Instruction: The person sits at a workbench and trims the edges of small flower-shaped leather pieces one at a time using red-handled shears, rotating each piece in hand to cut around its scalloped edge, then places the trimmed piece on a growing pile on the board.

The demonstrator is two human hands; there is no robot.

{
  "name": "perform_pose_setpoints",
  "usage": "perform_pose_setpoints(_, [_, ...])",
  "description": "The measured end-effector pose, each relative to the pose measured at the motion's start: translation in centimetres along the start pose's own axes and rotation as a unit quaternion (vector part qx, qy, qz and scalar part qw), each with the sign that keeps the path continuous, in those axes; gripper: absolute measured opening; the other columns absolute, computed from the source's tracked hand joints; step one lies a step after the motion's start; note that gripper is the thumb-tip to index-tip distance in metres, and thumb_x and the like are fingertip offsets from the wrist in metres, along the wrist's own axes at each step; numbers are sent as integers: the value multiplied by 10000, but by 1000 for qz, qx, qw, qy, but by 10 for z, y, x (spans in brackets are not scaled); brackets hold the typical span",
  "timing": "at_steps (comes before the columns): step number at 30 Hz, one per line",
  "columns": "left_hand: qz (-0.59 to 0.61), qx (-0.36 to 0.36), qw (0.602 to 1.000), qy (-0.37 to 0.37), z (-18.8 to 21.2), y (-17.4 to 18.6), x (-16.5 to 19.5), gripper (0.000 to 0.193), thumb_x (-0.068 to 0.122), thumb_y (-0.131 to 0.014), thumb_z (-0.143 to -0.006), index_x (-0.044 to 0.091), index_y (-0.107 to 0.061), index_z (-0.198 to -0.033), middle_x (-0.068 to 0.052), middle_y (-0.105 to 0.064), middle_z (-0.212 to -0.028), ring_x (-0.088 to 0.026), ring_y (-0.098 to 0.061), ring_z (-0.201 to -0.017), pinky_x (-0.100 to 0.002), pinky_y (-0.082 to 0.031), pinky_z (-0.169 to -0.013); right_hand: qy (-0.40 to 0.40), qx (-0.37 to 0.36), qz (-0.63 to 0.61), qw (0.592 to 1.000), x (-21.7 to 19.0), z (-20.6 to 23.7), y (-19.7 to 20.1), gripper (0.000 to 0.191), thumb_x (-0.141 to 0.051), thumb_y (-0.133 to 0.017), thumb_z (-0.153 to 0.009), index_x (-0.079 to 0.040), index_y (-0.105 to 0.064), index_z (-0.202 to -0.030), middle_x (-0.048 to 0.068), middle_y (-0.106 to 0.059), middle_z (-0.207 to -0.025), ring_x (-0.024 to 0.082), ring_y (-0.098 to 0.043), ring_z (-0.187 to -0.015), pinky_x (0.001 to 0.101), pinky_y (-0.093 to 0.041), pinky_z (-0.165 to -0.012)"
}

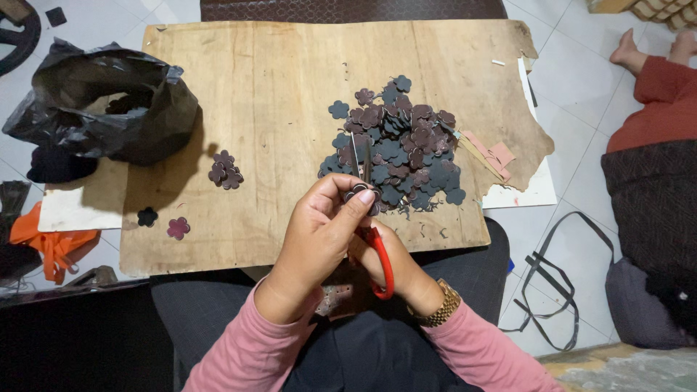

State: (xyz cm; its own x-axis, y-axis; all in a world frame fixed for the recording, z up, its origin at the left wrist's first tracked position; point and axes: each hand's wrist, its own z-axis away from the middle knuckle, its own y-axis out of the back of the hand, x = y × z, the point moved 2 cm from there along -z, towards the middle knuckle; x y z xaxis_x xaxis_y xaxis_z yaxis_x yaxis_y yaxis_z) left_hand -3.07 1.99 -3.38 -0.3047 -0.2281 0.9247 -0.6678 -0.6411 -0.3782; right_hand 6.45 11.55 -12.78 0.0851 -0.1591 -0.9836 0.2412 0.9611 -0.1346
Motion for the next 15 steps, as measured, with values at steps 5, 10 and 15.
perform_pose_setpoints(5, [14, -7, 1000, 3, 1, 0, 0, 137, 126, -666, -1001, 17, -636, -1079, 7, -653, -901, -47, -604, -791, -209, -516, -706, 4, -2, 17, 1000, 4, 0, 3, 201, -222, -573, -1034, -35, -577, -1106, 1, -590, -835, 95, -565, -723, 263, -494, -656])
perform_pose_setpoints(10, [-1, -5, 1000, 3, 0, 0, -1, 144, 134, -672, -1000, 17, -639, -1079, 8, -654, -897, -43, -597, -782, -210, -512, -692, 9, -10, 34, 999, 5, 0, 2, 258, -286, -560, -1058, -33, -590, -1099, 6, -592, -825, 96, -567, -715, 262, -493, -653])
perform_pose_setpoints(15, [4, -2, 1000, 3, 0, 0, -2, 149, 141, -673, -993, 23, -635, -1076, 11, -650, -896, -48, -611, -778, -216, -532, -695, 1, -8, 8, 1000, 4, 0, -1, 272, -292, -564, -1036, -36, -581, -1123, 10, -589, -817, 101, -566, -704, 267, -492, -645])
